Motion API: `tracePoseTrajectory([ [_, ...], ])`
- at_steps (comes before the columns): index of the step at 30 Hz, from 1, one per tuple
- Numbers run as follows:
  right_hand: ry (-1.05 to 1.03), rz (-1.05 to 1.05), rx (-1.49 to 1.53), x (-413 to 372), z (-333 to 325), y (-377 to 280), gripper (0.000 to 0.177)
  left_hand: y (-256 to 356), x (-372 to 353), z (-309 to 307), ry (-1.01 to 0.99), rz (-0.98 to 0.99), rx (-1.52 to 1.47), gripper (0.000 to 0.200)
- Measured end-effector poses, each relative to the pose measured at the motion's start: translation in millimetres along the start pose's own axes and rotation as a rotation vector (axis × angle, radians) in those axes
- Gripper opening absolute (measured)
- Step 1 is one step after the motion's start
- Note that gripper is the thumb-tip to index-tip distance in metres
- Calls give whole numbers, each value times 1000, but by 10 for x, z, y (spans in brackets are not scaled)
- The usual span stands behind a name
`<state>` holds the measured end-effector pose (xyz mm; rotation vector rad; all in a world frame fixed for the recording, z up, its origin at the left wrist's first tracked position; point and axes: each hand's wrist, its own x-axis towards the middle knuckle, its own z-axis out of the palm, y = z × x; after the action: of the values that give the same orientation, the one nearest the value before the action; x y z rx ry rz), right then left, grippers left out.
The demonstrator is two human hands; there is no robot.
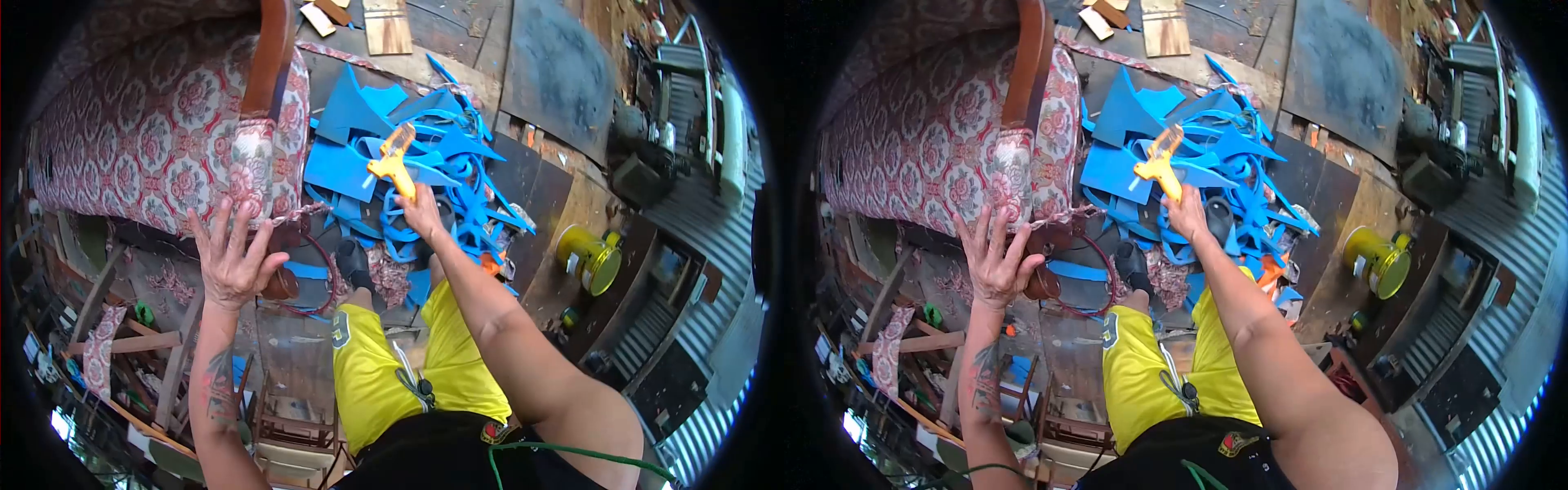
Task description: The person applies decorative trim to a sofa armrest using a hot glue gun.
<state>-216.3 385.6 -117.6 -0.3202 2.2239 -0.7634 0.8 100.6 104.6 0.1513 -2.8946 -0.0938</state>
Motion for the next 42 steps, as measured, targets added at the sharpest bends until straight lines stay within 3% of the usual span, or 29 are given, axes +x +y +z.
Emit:
tracePoseTrajectory([
  [8,-150,-271,-234,1328,752,-120,42,-38,6,-16,-97,61,-2,53],
  [15,-172,-393,-358,2368,1514,-84,45,90,-49,-82,-166,-52,102,65],
  [20,-30,-459,-367,2887,1984,-27,49,148,-62,-91,-120,-45,258,70],
  [24,52,-467,-471,3100,2081,192,54,246,-61,-209,-201,-8,436,71],
  [27,31,-602,-538,3194,2130,495,63,281,-55,-209,-206,-27,392,70],
  [28,48,-500,-521,3198,2174,509,66,295,-39,-193,-177,-43,340,70],
  [31,273,-425,-298,3031,2174,180,63,344,10,-114,-90,-83,286,71],
  [33,615,-634,99,3117,2239,-28,47,360,19,-84,-34,-92,239,67],
  [34,597,-665,116,2925,2130,-274,47,351,7,-60,2,-90,194,65],
  [36,365,-729,791,2156,1473,-884,29,357,-33,-60,2,-96,220,59],
  [38,111,-888,1294,1762,1364,-1329,17,371,-32,-51,10,-104,215,55],
  [40,-28,-1107,1252,982,1022,-1586,13,397,-16,-62,3,-93,243,51],
  [42,-167,-1334,1157,510,929,-1661,14,436,-5,-54,-23,-160,233,65],
])
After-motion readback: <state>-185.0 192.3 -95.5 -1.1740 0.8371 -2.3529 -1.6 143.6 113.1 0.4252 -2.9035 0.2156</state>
